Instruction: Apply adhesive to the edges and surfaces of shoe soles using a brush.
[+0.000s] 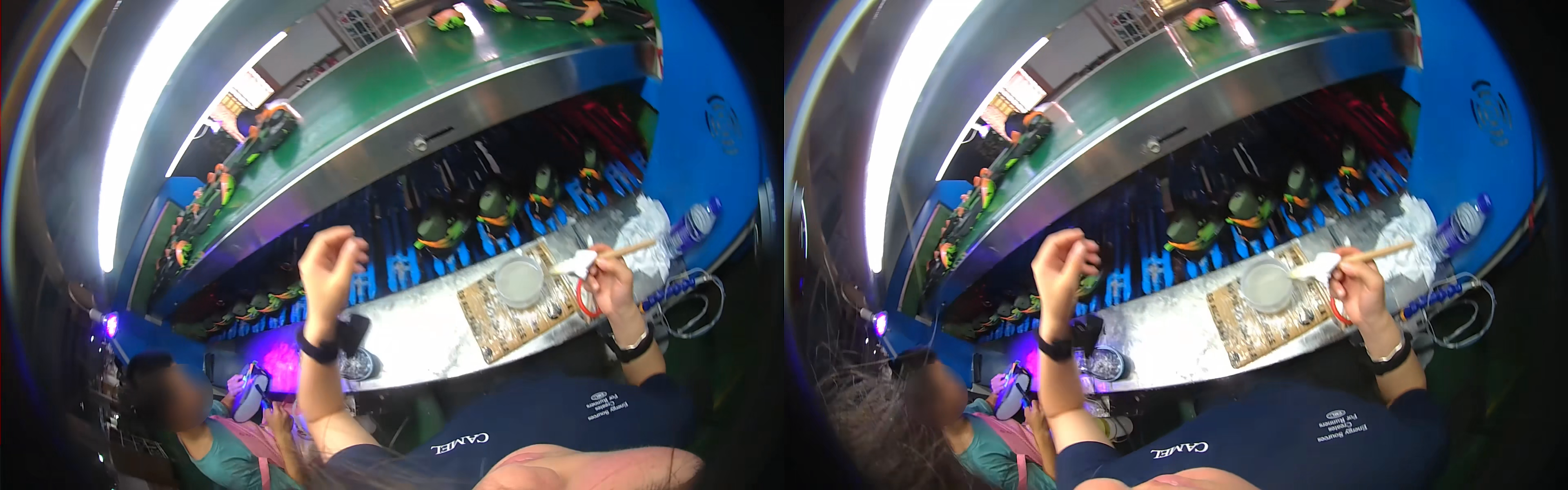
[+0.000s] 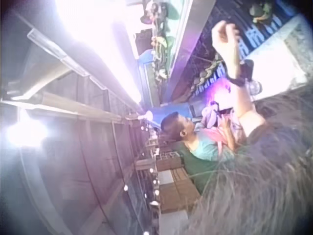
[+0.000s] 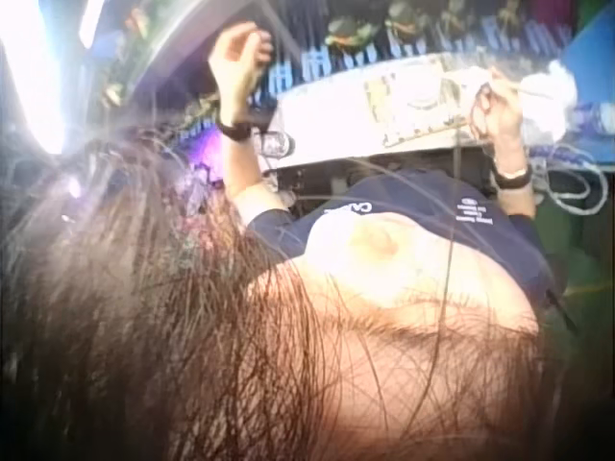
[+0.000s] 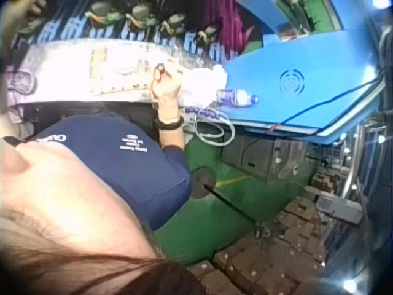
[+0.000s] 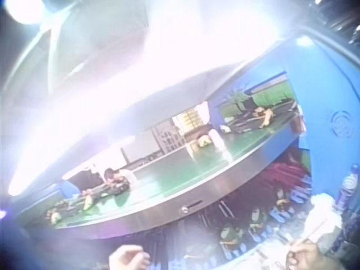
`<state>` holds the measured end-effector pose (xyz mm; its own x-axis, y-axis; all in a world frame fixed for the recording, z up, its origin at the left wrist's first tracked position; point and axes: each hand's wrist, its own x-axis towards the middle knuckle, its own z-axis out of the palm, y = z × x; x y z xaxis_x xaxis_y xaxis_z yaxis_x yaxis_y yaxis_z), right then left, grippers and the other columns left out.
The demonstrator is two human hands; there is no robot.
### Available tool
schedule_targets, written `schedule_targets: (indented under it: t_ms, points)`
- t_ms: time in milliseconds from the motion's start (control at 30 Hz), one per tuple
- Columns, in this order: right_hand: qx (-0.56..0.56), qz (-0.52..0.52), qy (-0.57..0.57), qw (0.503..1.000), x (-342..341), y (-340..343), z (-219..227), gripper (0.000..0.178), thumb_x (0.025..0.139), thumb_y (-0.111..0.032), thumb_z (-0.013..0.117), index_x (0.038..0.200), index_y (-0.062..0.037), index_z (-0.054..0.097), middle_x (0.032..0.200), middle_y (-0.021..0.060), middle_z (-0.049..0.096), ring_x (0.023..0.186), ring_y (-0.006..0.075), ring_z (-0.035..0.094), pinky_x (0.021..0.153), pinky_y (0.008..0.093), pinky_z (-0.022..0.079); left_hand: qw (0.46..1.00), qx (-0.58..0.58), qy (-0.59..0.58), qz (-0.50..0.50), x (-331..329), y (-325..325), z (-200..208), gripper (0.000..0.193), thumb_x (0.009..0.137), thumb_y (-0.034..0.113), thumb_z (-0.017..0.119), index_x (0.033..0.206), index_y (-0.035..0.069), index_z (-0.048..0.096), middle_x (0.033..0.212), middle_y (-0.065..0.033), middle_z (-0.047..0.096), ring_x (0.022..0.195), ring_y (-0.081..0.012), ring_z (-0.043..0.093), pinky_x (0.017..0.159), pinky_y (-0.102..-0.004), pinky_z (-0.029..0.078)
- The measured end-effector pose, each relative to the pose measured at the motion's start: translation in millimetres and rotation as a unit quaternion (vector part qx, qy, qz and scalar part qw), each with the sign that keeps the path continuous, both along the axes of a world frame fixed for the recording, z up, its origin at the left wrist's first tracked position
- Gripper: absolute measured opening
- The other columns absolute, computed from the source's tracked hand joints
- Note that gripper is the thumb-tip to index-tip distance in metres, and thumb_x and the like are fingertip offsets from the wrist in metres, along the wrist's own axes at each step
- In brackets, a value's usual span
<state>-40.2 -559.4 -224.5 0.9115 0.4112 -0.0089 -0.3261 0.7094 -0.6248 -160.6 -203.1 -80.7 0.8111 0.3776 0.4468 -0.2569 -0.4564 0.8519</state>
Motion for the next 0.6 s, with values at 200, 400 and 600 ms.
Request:
schedule_targets:
  t_ms: [200,400,600]
  points:
    - [-0.034,-0.014,0.002,0.999,7.7,-5.3,9.4,0.011,0.076,-0.013,0.049,0.081,-0.0039,0.049,0.057,0.0017,0.043,0.042,0.0081,0.037,0.034,0.0187,0.03,0.896,0.321,0.124,0.282,70.4,164.3,109.3,0.025,0.067,0.017,0.062,0.084,-0.001,0.057,0.063,-0.0094,0.058,0.052,-0.0171,0.057,0.043,-0.0261,0.046]
    - [-0.063,-0.062,-0.03,0.996,20.4,-7.7,7.0,0.012,0.079,-0.014,0.048,0.085,-0.0042,0.046,0.055,0.0009,0.04,0.04,0.0069,0.035,0.035,0.0175,0.029,0.774,0.408,0.292,0.386,133.3,234.5,168.2,0.043,0.059,0.026,0.066,0.091,-0.001,0.056,0.092,-0.0197,0.057,0.089,-0.0308,0.055,0.079,-0.0346,0.043]
    - [-0.07,-0.122,-0.031,0.99,16.0,-21.9,3.1,0.015,0.075,-0.012,0.051,0.086,-0.0043,0.044,0.059,0.0021,0.041,0.041,0.0074,0.035,0.036,0.0175,0.03,0.724,0.435,0.423,0.327,203.1,240.1,138.6,0.058,0.063,0.035,0.066,0.108,0.002,0.05,0.111,-0.0162,0.049,0.107,-0.0283,0.044,0.088,-0.0345,0.036]
